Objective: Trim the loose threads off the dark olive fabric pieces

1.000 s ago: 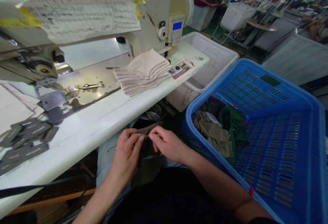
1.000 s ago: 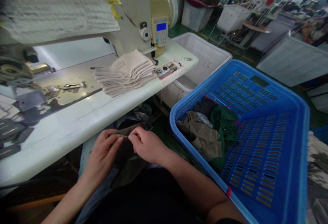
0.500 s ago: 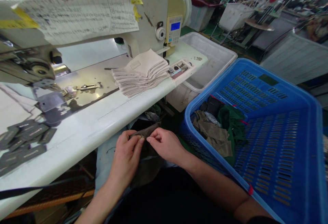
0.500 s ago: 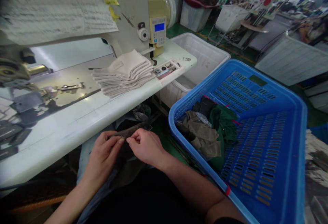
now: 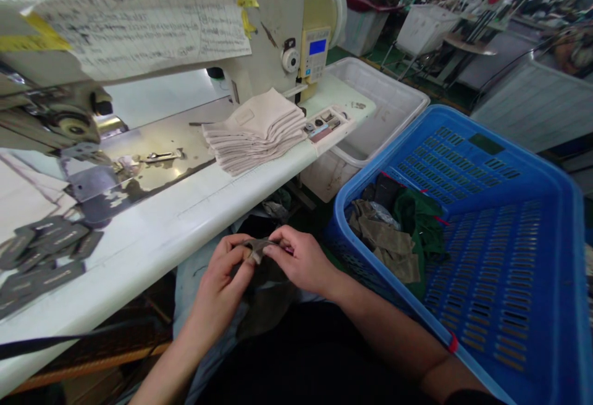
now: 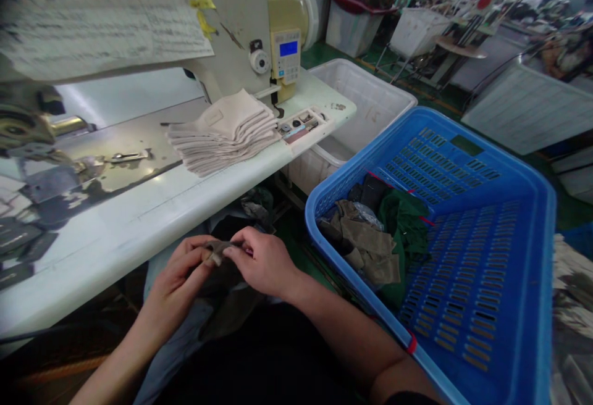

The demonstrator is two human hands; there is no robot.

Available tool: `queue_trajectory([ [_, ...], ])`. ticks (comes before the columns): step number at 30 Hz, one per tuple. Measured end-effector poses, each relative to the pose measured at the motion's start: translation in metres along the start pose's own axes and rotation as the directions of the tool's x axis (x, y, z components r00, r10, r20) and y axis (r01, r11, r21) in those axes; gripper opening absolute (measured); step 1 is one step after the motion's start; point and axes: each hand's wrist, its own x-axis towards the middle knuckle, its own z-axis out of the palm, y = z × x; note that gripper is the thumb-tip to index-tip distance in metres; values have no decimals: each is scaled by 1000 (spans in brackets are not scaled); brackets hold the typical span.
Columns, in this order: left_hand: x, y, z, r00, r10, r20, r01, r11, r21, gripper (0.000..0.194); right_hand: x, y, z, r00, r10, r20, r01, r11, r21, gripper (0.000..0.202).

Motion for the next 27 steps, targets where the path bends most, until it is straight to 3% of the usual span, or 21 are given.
queue_trajectory([
  [4, 0, 1, -7, 987, -70, 143, 92, 984, -155, 33, 1, -1, -1, 1000, 31, -1, -31, 997, 77, 12],
  [11, 2, 7, 1, 998, 8, 63, -7, 1000, -14, 25, 2, -5, -4, 981, 112, 160, -148, 961, 234, 14],
  [16, 0, 5, 0, 997, 3, 77, 6, 994, -114, 27, 12, 4, -8, 991, 109, 76, -127, 945, 302, 18],
  [20, -1, -2, 1, 999, 4, 40, -2, 999, -43, 26, 18, 13, -6, 995, 100, -20, -94, 978, 185, 16],
  [24, -3, -7, 4, 997, 67, -38, -63, 992, 112, 26, 2, 5, -1, 982, -4, -187, 7, 1000, 19, 31],
  [27, -4, -7, 5, 992, 105, -71, -94, 984, 151, 25, -10, -6, 4, 997, -70, -45, 71, 997, 37, 17],
])
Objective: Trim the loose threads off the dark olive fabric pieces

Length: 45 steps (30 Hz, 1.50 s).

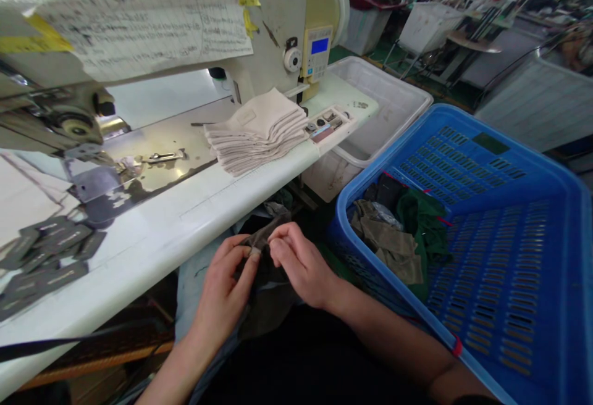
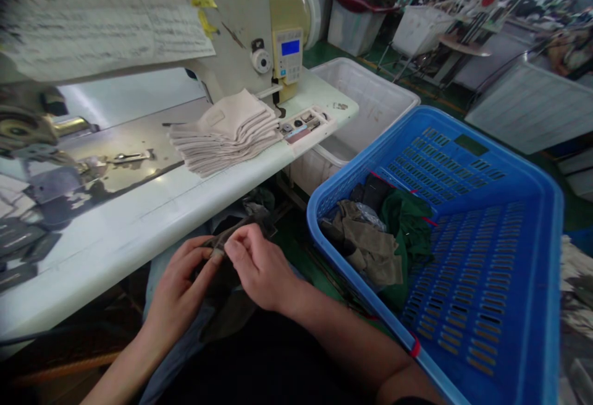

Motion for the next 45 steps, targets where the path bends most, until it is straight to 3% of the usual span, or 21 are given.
queue_trajectory([
  [2, -1, 2, 0, 1000, 23, -11, -23, 1000, 5, 25, -2, -2, 3, 995, 38, 91, -41, 998, 37, 16],
  [6, -1, 6, -2, 999, 54, 9, -54, 998, 10, 25, 3, 2, 7, 985, 101, 141, -119, 985, 124, 18],
  [19, -4, 7, 2, 988, 152, 31, -153, 987, 56, 19, 5, 7, 9, 983, 137, 122, -163, 959, 231, 20],
  [25, -4, 9, 1, 992, 119, -31, -118, 992, 46, 20, 7, 4, 7, 979, 142, 146, -173, 959, 225, 20],
  [34, -4, 9, 1, 987, 160, 0, -159, 983, 93, 20, 7, 1, 5, 977, 154, 151, -188, 951, 245, 17],
  [42, -5, 8, 2, 984, 175, 12, -176, 975, 133, 18, 8, 9, 11, 975, 214, 60, -223, 936, 272, 18],
  [45, -5, 7, 1, 989, 143, 26, -145, 985, 91, 19, 8, 6, 8, 985, 170, -9, -162, 952, 258, 19],
])
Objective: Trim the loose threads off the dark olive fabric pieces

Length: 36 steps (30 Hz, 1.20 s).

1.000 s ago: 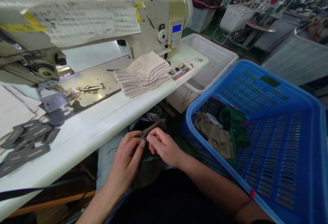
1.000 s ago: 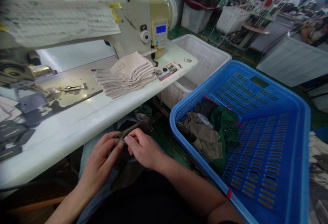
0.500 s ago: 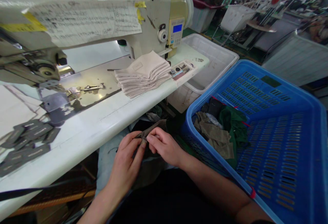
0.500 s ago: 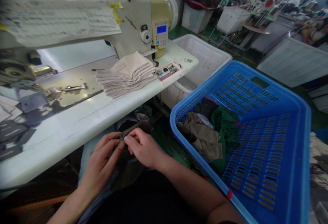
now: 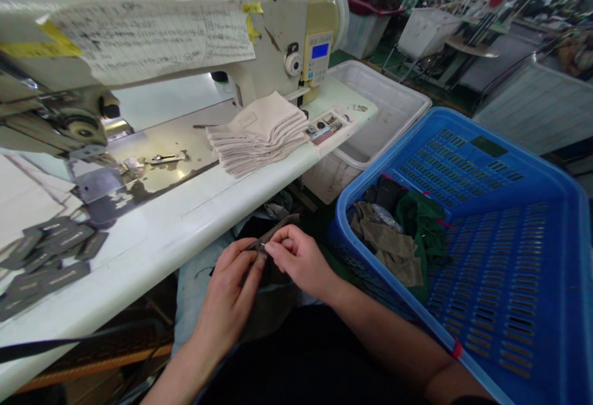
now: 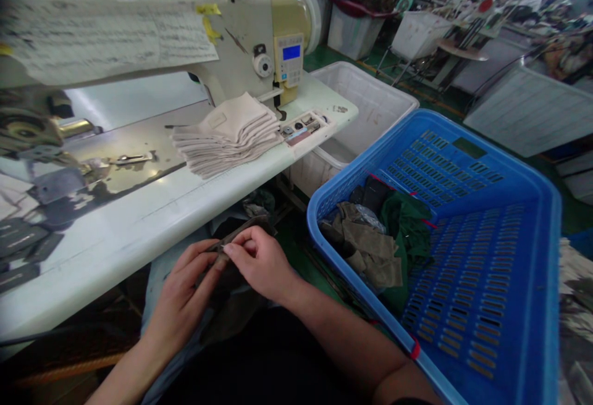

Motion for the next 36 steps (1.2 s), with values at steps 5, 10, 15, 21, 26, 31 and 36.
queue_trajectory([
  [5, 0, 1, -1, 1000, 3, 15, -3, 999, -37, 18, 0, -11, -8, 994, -105, 27, 108, 954, -279, 35],
  [10, 0, 6, -5, 997, -67, -47, 62, 994, -88, 23, 0, -9, -2, 977, -193, 89, 212, 863, -459, 10],
  [15, 0, 8, -9, 980, -183, -81, 167, 969, -180, 21, 4, -5, 6, 982, -138, -130, 110, 972, -207, 13],
  [21, 9, 9, -13, 956, -278, 90, 292, 914, -281, 28, 9, -5, 0, 996, -92, 21, 92, 996, -9, 16],
  [26, 17, 10, -10, 971, -234, 48, 237, 920, -312, 31, 11, 0, 3, 996, -25, 83, 18, 996, 85, 18],
  [31, 14, 4, -4, 969, -201, -141, 186, 976, -113, 27, 12, 8, 8, 985, 37, -167, -24, 997, 76, 27],
  [36, 12, 1, -5, 975, -176, -137, 172, 984, -39, 26, -4, -2, 2, 976, -215, -32, 204, 958, -200, 25],
])
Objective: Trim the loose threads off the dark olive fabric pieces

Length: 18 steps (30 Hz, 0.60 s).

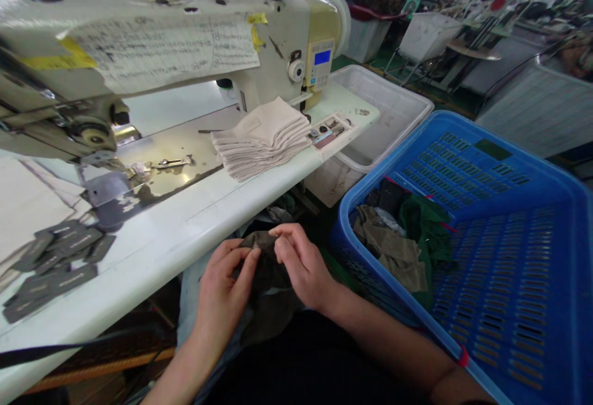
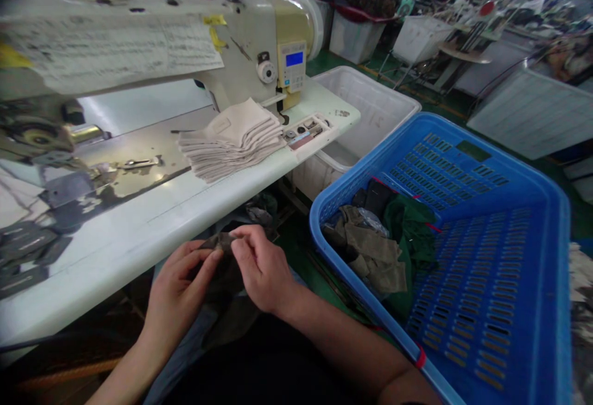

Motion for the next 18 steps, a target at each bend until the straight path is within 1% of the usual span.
queue_trajectory([
  [2, 0, 3, -1, 1000, 7, 3, -7, 1000, -2, 26, -1, -3, 0, 992, 29, 124, -28, 1000, -8, 22],
  [4, -1, 7, -1, 1000, 15, 8, -15, 1000, -2, 26, 0, -3, 1, 981, 74, 177, -81, 996, 30, 20],
  [7, -3, 9, 0, 999, 30, 11, -30, 1000, 4, 25, 3, -1, 4, 972, 123, 200, -141, 987, 78, 17],
  [11, -4, 8, 1, 999, 48, 5, -48, 999, 15, 24, 5, -1, 4, 964, 161, 210, -187, 976, 113, 16],
  [14, -4, 7, 2, 998, 64, 2, -64, 998, 17, 24, 5, -1, 3, 963, 171, 208, -200, 972, 124, 16],
  [18, -5, 7, 3, 995, 95, -4, -95, 995, 24, 24, 6, 2, 4, 966, 164, 200, -186, 978, 97, 15],
])
